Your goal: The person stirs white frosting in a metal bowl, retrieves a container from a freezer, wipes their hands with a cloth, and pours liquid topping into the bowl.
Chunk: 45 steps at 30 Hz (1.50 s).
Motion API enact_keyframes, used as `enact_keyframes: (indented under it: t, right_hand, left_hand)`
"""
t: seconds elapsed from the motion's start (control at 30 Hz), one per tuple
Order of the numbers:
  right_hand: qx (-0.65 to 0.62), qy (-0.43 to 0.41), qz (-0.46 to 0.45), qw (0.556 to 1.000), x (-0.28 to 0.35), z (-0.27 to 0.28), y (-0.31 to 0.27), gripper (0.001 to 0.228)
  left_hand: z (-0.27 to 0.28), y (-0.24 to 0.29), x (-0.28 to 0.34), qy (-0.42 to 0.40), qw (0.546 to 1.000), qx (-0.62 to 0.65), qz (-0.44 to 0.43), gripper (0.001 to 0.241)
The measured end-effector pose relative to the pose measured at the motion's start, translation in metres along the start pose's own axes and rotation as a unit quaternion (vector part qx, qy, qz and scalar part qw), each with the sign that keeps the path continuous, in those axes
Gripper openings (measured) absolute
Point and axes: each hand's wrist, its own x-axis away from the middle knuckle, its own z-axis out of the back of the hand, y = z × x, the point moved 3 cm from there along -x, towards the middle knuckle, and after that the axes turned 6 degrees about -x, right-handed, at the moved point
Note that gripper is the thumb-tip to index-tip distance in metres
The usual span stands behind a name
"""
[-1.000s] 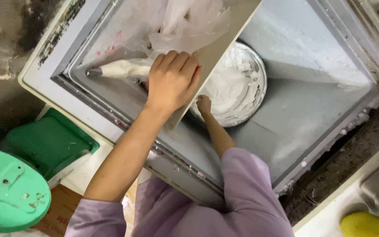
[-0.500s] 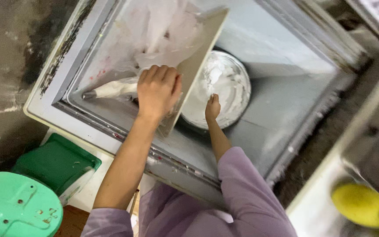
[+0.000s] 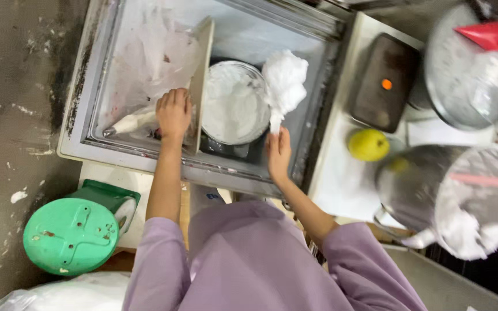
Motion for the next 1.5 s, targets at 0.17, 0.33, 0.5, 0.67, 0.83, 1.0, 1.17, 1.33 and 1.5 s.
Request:
enact_keyframes:
  t: [0.17, 0.33, 0.5, 0.67, 0.83, 1.0, 1.17, 1.33, 1.5]
  right_hand:
    - [-0.089, 0.057, -0.021, 0.994, 0.12, 0.112, -0.136, 0.013]
    - [0.139, 0.258, 0.335, 0.896, 0.187, 0.28, -0.286, 0.012]
    - [0.27, 0.4, 0.349, 0.804, 0.248, 0.413, -0.352, 0.009]
    - [0.601, 0.334, 0.125, 0.715, 0.214, 0.447, -0.274, 0.016]
    - [0.594, 0.231, 0.119, 0.761, 0.191, 0.441, -0.294, 0.008]
    - [0.728, 0.102, 0.118, 0.667, 0.137, 0.451, -0.375, 0.016]
    - [0.838, 0.006, 0.17, 0.518, 0.11, 0.43, -0.455, 0.018]
    - [0.855, -0.107, -0.052, 0.505, 0.114, 0.414, -0.459, 0.018]
    - [0.789, -0.202, 0.018, 0.581, 0.137, 0.377, -0.403, 0.02]
  left_hand:
    - [0.014, 0.029, 0.018, 0.007, 0.999, 0.017, -0.031, 0.022]
    - [0.05, 0.123, 0.054, -0.016, 0.986, 0.154, -0.059, 0.024]
    - [0.106, 0.251, 0.084, -0.067, 0.963, 0.216, -0.149, 0.021]
    - [0.137, 0.342, 0.086, -0.091, 0.935, 0.268, -0.214, 0.022]
    - [0.16, 0.408, 0.081, -0.11, 0.909, 0.325, -0.235, 0.021]
    - [0.162, 0.483, 0.108, -0.236, 0.849, 0.4, -0.253, 0.035]
    - [0.15, 0.513, 0.12, -0.318, 0.845, 0.371, -0.215, 0.024]
    - [0.149, 0.518, 0.131, -0.354, 0.821, 0.383, -0.231, 0.027]
    - [0.151, 0.519, 0.143, -0.324, 0.834, 0.37, -0.251, 0.031]
